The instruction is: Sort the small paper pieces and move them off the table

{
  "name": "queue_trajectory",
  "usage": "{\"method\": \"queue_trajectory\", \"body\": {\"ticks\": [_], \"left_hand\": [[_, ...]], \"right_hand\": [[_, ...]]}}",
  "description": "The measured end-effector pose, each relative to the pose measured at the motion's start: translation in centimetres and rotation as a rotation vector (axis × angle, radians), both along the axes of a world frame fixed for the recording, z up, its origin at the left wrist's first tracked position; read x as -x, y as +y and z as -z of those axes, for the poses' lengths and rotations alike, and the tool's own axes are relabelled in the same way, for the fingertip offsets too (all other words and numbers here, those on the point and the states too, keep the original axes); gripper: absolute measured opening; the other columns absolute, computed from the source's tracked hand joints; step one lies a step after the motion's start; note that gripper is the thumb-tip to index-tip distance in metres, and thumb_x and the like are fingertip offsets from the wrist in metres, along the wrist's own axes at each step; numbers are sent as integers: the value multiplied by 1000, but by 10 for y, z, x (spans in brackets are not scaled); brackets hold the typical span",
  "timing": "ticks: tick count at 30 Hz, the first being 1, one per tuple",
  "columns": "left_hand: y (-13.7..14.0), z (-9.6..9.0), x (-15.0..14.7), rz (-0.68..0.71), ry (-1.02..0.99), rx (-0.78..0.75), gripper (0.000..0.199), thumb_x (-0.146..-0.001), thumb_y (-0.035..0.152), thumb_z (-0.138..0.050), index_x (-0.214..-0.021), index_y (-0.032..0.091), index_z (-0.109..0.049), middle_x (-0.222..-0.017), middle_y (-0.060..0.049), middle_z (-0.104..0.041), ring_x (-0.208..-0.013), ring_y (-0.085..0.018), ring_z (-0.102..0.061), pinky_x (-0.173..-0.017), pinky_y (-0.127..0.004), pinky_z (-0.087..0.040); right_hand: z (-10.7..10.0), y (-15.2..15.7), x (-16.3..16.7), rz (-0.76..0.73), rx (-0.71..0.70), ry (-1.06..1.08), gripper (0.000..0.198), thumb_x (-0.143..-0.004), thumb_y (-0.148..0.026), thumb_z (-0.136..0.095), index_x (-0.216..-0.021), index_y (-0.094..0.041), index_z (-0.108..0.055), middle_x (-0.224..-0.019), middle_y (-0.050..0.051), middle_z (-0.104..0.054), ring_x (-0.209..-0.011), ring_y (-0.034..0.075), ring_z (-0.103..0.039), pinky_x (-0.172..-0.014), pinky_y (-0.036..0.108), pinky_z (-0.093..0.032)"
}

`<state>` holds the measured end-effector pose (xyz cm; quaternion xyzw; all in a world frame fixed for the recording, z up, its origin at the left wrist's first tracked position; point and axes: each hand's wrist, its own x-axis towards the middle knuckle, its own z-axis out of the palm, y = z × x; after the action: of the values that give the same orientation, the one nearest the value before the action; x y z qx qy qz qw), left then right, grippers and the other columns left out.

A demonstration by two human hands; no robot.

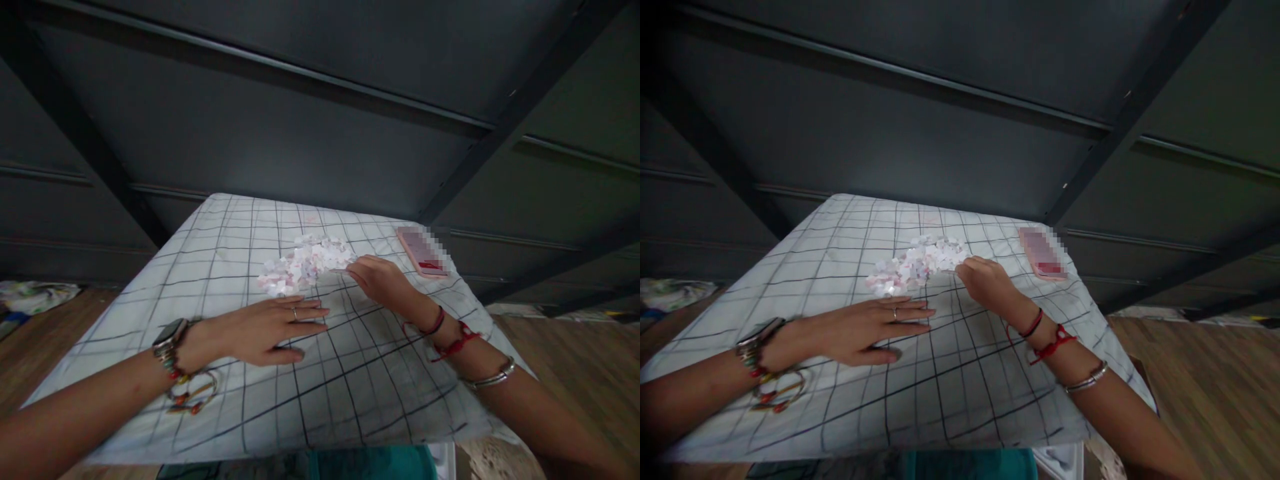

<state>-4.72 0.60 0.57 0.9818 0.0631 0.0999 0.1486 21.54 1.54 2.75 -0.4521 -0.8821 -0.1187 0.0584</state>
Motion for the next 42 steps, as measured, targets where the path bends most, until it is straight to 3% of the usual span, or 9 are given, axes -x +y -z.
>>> {"method": "queue_trajectory", "body": {"ticks": [5, 10, 16, 22, 29, 34, 42], "left_hand": [[-1, 1, 1, 23, 2, 0, 49, -86, 34, -50, -131, 21, -37, -139, -8, -35, -128, -23, -32, -106, -37, -25], [0, -1, 0, 34, -8, -25, 45, -87, 34, -47, -129, 18, -40, -138, -10, -37, -127, -23, -33, -106, -37, -26], [2, -1, 0, 36, -25, -29, 42, -87, 33, -47, -125, 16, -44, -134, -12, -42, -122, -24, -39, -102, -37, -33], [3, -2, 0, 19, -45, -33, 40, -87, 32, -46, -124, 17, -45, -131, -11, -46, -120, -23, -42, -98, -36, -37], [1, -4, 0, 18, -29, -33, 39, -87, 31, -46, -122, 15, -46, -129, -13, -48, -118, -23, -44, -97, -34, -38], [2, -3, 0, 21, -63, -38, 38, -88, 32, -45, -122, 16, -46, -127, -13, -49, -117, -23, -45, -96, -36, -40], [2, -1, 1, 26, -43, -51, 38, -87, 32, -45, -121, 15, -46, -127, -13, -49, -117, -23, -46, -97, -34, -39]], "right_hand": [[0, -5, 2, -68, 50, -22, 24, -89, -20, -36, -78, -16, -57, -73, 3, -56, -66, 12, -47, -59, 25, -33], [-2, -4, 4, -1, -52, -56, 25, -88, -16, -35, -74, -15, -56, -71, 4, -55, -68, 13, -46, -61, 26, -32], [-2, -7, 4, -53, 8, -50, 24, -88, -17, -36, -76, -16, -56, -71, 3, -55, -65, 12, -46, -58, 25, -31], [-1, -1, 2, -6, -62, -67, 23, -84, -10, -36, -73, -15, -56, -71, 4, -55, -70, 14, -46, -61, 27, -32], [-7, -8, 6, -55, 14, 3, 23, -88, -18, -37, -75, -17, -57, -73, 3, -57, -68, 13, -49, -60, 25, -33], [-7, -8, 6, -23, -13, 36, 25, -88, -16, -36, -75, -16, -58, -73, 5, -58, -69, 13, -49, -60, 25, -33], [-12, -20, 3, -39, 108, 48, 25, -89, -24, -39, -75, -17, -57, -72, 2, -57, -67, 11, -50, -60, 23, -34]]}}
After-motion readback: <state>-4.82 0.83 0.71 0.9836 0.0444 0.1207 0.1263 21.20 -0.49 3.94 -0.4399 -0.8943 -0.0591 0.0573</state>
